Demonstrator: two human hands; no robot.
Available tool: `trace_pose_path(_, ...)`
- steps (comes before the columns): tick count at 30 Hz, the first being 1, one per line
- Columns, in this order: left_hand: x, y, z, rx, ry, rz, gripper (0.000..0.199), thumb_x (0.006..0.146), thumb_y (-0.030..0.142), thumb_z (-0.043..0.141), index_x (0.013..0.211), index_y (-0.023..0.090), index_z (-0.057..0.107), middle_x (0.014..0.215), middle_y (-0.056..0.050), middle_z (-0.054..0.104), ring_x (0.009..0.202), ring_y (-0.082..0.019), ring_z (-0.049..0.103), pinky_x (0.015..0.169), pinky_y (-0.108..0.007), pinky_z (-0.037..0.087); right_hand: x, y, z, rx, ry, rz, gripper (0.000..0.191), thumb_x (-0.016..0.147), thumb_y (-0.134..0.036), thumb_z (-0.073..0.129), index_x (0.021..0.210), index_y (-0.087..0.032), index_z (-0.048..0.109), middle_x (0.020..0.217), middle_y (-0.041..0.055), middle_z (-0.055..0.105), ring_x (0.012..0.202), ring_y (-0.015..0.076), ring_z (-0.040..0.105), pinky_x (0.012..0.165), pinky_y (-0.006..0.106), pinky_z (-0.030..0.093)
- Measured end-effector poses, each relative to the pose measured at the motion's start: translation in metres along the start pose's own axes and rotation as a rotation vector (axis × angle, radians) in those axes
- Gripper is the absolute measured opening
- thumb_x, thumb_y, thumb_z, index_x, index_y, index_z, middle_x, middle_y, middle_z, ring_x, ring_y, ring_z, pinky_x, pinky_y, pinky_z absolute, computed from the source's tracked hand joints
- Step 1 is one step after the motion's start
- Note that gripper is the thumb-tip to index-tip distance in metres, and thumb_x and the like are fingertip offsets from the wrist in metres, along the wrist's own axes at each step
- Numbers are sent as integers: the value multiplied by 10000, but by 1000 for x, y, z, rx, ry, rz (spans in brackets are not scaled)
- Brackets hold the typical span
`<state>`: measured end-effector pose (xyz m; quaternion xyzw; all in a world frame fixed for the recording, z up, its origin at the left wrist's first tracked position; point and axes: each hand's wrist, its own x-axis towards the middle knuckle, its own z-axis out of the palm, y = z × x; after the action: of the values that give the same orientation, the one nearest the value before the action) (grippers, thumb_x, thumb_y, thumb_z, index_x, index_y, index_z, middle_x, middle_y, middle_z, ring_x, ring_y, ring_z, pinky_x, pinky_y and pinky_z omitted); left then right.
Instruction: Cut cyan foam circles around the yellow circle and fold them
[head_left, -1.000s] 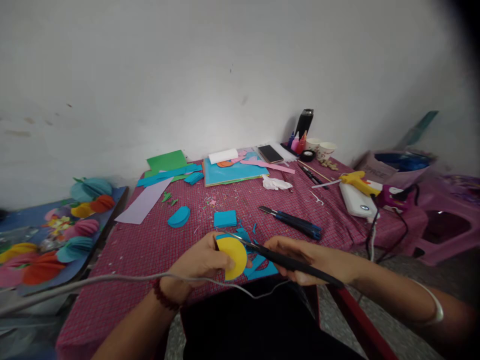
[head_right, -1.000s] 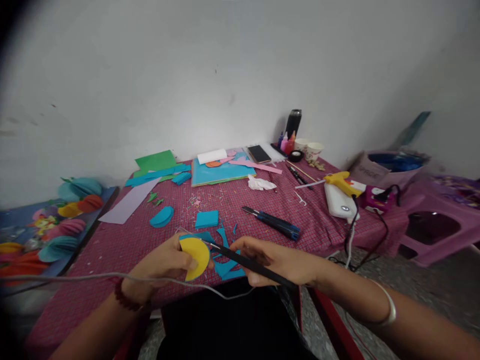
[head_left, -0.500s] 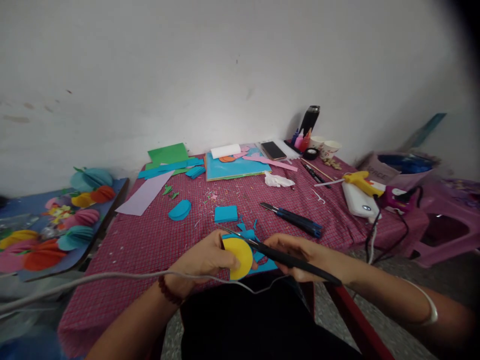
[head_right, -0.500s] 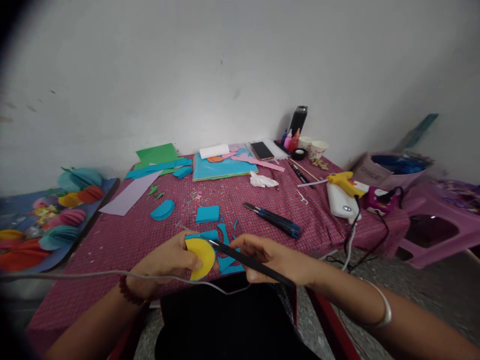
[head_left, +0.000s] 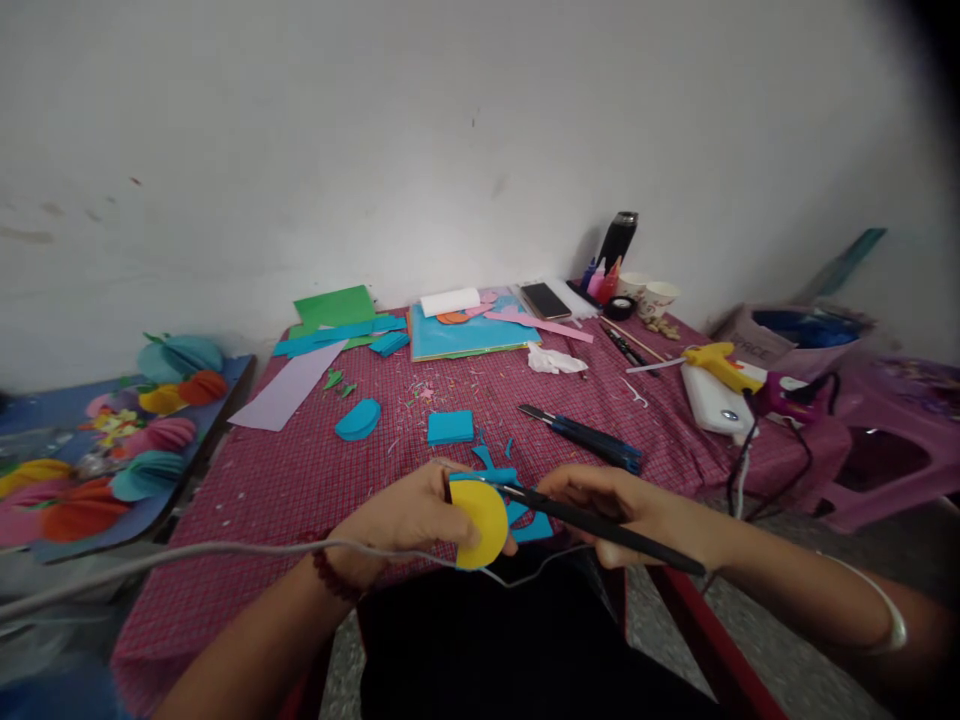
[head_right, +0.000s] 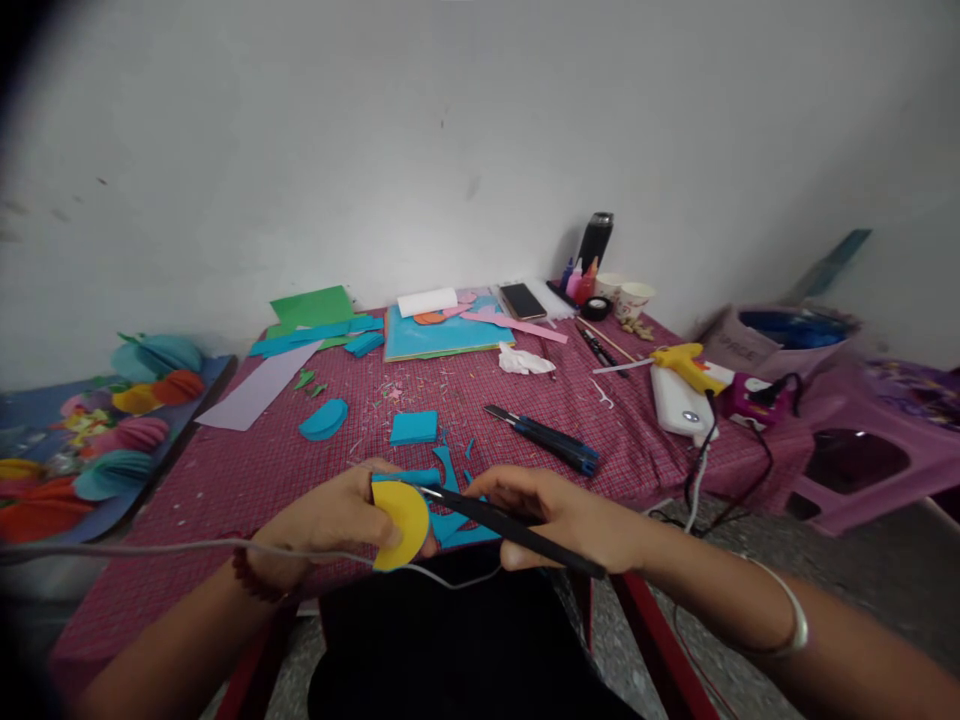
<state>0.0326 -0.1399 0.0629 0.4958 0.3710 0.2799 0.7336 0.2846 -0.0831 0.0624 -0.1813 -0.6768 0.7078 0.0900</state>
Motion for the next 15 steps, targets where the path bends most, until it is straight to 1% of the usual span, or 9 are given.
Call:
trace_pose_path(3,0,3,-1,21,-11,3,225,593,160,636,788,139,745,734,-52,709,591,-120,575,517,-181,422,-1,1,-2,-22,9,15,599,695,-540,701,1148,-184,539,896,17,519,726,119,441,572,228,343)
trace_pose_path(9,-1,6,1,43,12,-32,251,574,106,596,775,143,742,735,-52,722,597,-130,599,532,-193,438,-5,-2,-7,-97,24,39,607,699,-548,691,1165,-185,551,903,28,551,746,133,486,587,228,390)
trace_pose_path(15,-1,9,4,35,14,-83,261,544,85,578,751,134,729,708,-47,724,571,-120,607,530,-188,437,-7,-8,-11,-164,-19,43,574,731,-548,662,1155,-178,549,878,18,549,677,105,462,537,212,368)
